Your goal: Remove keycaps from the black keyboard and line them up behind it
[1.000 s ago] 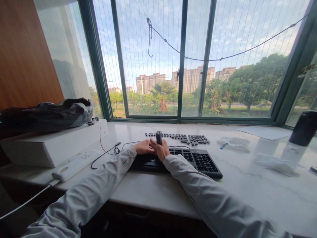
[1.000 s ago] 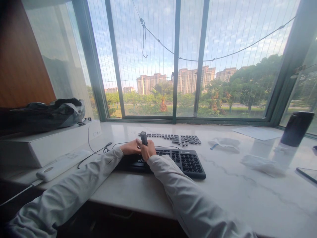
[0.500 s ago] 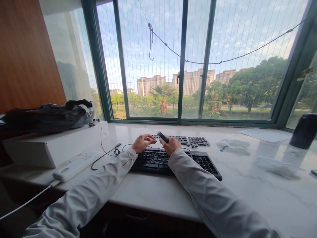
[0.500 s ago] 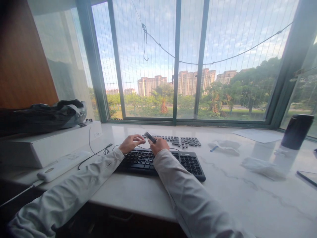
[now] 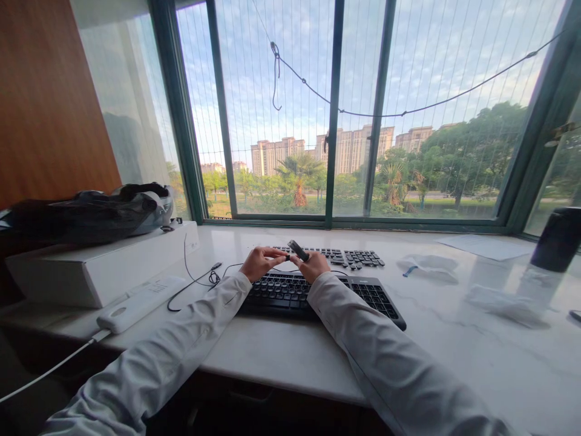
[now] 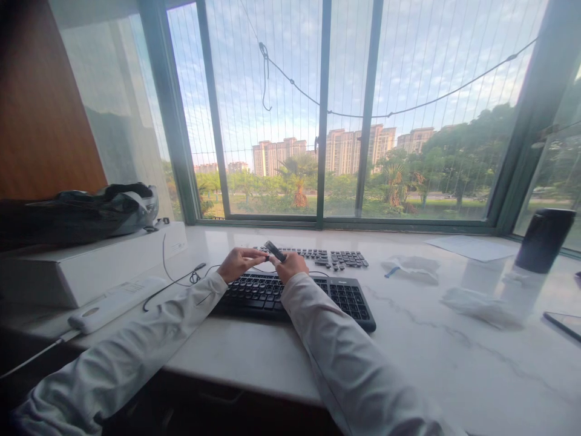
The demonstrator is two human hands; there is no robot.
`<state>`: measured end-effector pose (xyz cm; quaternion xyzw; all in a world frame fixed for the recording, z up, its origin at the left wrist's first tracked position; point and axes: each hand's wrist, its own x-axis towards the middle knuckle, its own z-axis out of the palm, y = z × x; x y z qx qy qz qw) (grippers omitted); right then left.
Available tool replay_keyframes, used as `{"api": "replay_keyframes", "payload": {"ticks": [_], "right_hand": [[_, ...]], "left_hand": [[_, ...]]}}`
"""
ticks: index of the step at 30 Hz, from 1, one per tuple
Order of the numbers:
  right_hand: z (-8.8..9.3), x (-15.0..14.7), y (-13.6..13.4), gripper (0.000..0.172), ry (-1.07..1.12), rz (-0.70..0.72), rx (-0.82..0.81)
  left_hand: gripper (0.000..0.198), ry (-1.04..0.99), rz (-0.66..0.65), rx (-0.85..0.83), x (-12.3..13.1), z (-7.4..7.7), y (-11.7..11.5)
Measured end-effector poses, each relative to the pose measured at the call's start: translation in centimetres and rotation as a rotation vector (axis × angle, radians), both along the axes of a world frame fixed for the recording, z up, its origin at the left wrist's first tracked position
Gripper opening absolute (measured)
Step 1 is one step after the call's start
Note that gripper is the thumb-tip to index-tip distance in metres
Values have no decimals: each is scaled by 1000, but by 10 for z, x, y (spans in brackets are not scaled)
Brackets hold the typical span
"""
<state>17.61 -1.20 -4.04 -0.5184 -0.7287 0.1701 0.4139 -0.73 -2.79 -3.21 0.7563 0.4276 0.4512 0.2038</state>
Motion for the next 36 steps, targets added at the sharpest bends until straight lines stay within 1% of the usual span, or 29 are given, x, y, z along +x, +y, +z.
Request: {"api": "replay_keyframes", "payload": {"ticks": [3,6,8,11,13,15,19,22,26,28,31,33,34,36], "right_hand": [[0,1,0,29,-6,-4,-10],[0,0,-3,28,-51,5,-10],[0,-1,-7,25,-145,-8,14],[0,-2,-15,19,-368,-54,118],[2,-4,-21,20,-484,-57,187],[5,-6,-28,22,-548,-43,232],[12,-10,-45,27,-600,18,293],[18,-13,-55,28,-602,67,298],[24,-12,-62,30,-615,50,311],[26,-9,-59,30,-605,13,314],[29,1,-47,33,-555,-68,290],[32,15,-32,30,-503,-159,255],[34,24,-24,26,-483,-218,215],[38,45,-8,22,-458,-332,99]], "left_hand": [[43,46,26,-15,1,-1,0],[42,122,75,40,2,-1,-2],[37,209,107,101,1,-1,-5],[30,342,123,154,-1,0,-6],[28,376,107,152,-3,0,-6],[29,382,92,139,-6,0,-5],[32,418,113,108,-13,-3,0],[33,481,161,100,-18,-5,4],[35,567,225,143,-21,-6,4],[34,597,242,174,-21,-7,3],[36,629,359,205,-18,-6,7],[39,669,420,201,-13,-3,12],[40,693,424,193,-9,0,16],[40,730,389,179,1,5,25]]}}
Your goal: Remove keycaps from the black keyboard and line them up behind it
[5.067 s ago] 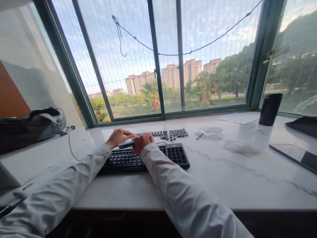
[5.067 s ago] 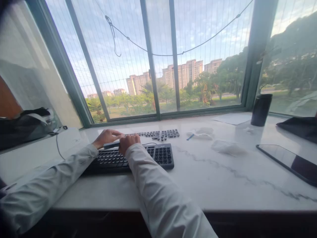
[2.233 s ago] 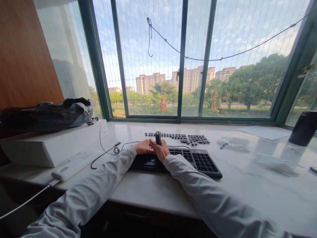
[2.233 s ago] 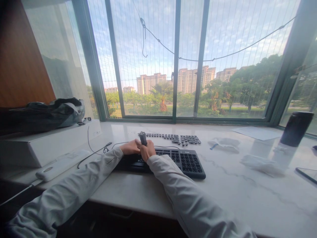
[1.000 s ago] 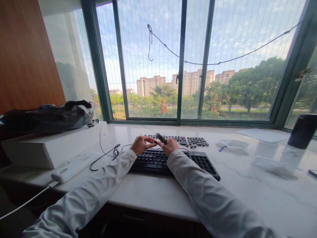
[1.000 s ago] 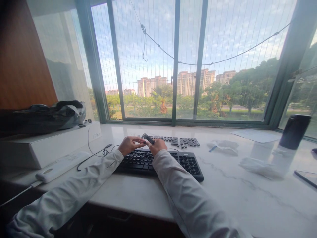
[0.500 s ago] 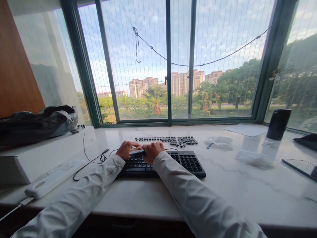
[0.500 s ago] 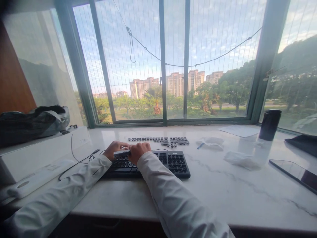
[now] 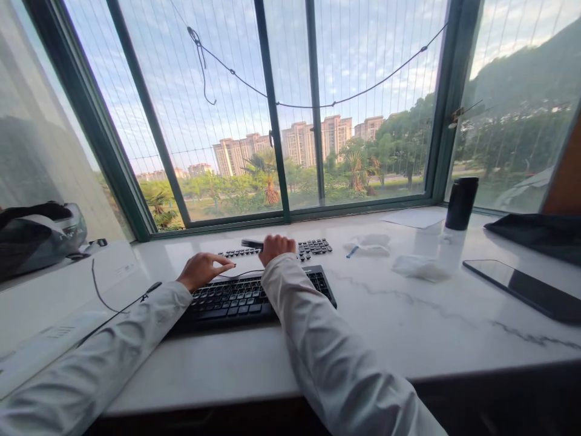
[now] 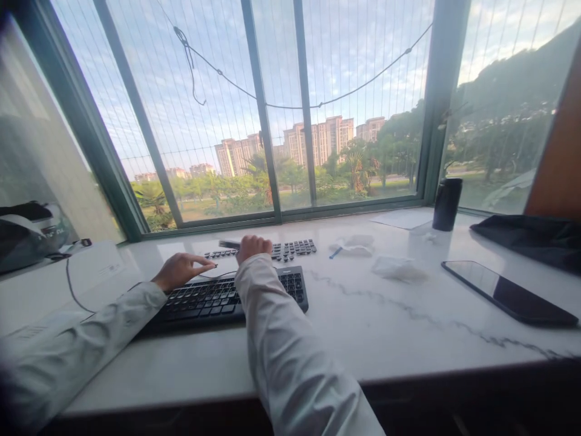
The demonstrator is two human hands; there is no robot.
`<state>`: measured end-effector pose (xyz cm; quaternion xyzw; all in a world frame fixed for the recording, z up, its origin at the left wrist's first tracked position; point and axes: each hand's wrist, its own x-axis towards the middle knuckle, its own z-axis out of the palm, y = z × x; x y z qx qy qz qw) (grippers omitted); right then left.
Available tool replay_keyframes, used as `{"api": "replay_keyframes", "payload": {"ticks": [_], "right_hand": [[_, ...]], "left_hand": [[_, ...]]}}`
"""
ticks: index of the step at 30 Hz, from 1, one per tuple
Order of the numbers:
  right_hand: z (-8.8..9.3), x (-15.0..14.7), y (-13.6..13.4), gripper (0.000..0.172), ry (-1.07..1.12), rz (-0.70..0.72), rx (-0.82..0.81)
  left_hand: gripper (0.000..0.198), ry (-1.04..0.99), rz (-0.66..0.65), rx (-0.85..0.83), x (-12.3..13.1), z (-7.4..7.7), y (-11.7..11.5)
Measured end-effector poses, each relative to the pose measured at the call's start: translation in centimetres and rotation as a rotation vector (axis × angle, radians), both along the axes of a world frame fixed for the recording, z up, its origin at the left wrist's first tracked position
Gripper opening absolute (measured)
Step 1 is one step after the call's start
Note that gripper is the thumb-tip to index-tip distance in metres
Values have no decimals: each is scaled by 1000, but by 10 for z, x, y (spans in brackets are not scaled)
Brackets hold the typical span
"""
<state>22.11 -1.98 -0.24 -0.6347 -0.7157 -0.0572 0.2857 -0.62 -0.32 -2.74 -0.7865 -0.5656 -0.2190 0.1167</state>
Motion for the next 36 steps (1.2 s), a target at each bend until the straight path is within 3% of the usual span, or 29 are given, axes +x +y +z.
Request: {"api": "replay_keyframes", "payload": {"ticks": [5,10,14,22,36], "right_hand": [[-1,39,27,31,29,-164,-233],[-9,40,34,35,-6,-174,-315],[-10,38,37,33,-15,-184,-320],[-10,33,37,27,-17,-189,-324],[-11,29,31,26,-54,-153,-321]], "left_hand": [[30,63,-64,-79,35,8,32],[26,104,-56,-72,66,0,64],[24,118,-54,-51,77,-11,79],[22,135,-67,-41,81,-21,90],[26,208,60,-22,92,-17,92]]}}
